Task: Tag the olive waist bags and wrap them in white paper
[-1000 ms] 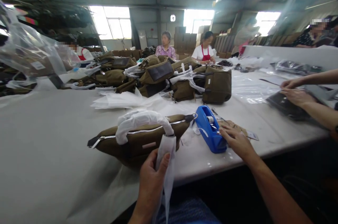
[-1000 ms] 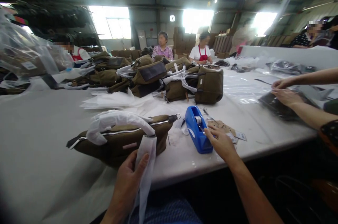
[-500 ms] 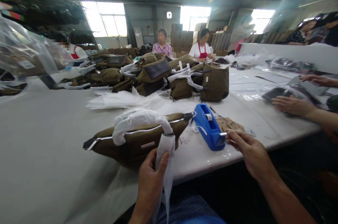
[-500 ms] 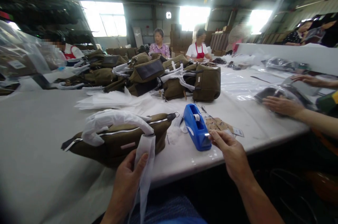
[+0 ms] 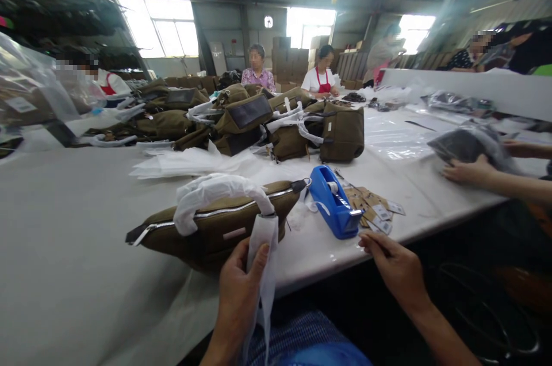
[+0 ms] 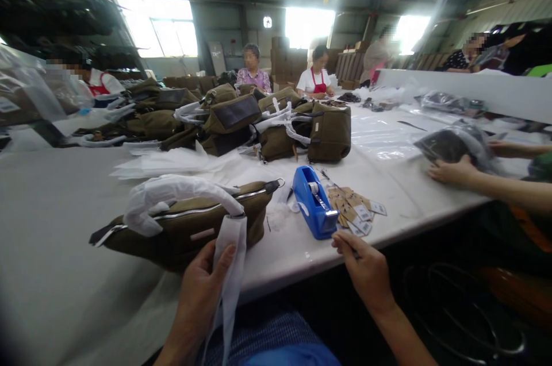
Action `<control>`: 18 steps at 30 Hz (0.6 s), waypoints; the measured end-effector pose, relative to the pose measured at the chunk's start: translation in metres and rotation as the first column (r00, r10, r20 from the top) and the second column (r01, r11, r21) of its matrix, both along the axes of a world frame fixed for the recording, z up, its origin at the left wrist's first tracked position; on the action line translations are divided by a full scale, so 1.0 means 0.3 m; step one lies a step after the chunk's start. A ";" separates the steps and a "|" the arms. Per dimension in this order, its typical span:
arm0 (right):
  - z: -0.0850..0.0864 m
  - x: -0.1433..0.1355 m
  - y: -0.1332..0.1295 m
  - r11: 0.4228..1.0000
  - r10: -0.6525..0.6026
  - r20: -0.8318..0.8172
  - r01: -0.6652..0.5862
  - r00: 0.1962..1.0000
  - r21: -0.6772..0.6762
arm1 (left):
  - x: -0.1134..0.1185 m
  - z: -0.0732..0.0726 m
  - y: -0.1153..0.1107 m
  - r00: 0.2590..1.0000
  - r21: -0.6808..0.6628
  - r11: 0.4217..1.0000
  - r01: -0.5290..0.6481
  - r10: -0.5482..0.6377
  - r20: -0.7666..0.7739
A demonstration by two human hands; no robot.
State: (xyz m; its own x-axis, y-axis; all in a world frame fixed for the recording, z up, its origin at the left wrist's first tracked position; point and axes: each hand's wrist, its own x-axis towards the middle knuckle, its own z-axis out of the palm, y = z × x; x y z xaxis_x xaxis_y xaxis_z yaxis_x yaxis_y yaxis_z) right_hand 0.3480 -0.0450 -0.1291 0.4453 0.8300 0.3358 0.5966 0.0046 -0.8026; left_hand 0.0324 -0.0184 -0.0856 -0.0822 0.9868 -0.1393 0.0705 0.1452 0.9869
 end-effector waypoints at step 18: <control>0.219 -0.536 0.204 0.841 0.522 0.157 -0.537 0.838 0.072 | -0.002 0.016 -0.013 1.000 0.102 0.995 -0.003 0.002 0.011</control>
State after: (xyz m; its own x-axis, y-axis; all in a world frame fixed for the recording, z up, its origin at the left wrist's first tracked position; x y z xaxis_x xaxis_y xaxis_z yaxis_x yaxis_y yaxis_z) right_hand 0.1873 0.0163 -0.0633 -0.1038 0.8814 0.4608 0.5735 0.4316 -0.6963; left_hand 0.0319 -0.0223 -0.0808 -0.0837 0.9957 -0.0392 0.0599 0.0443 0.9972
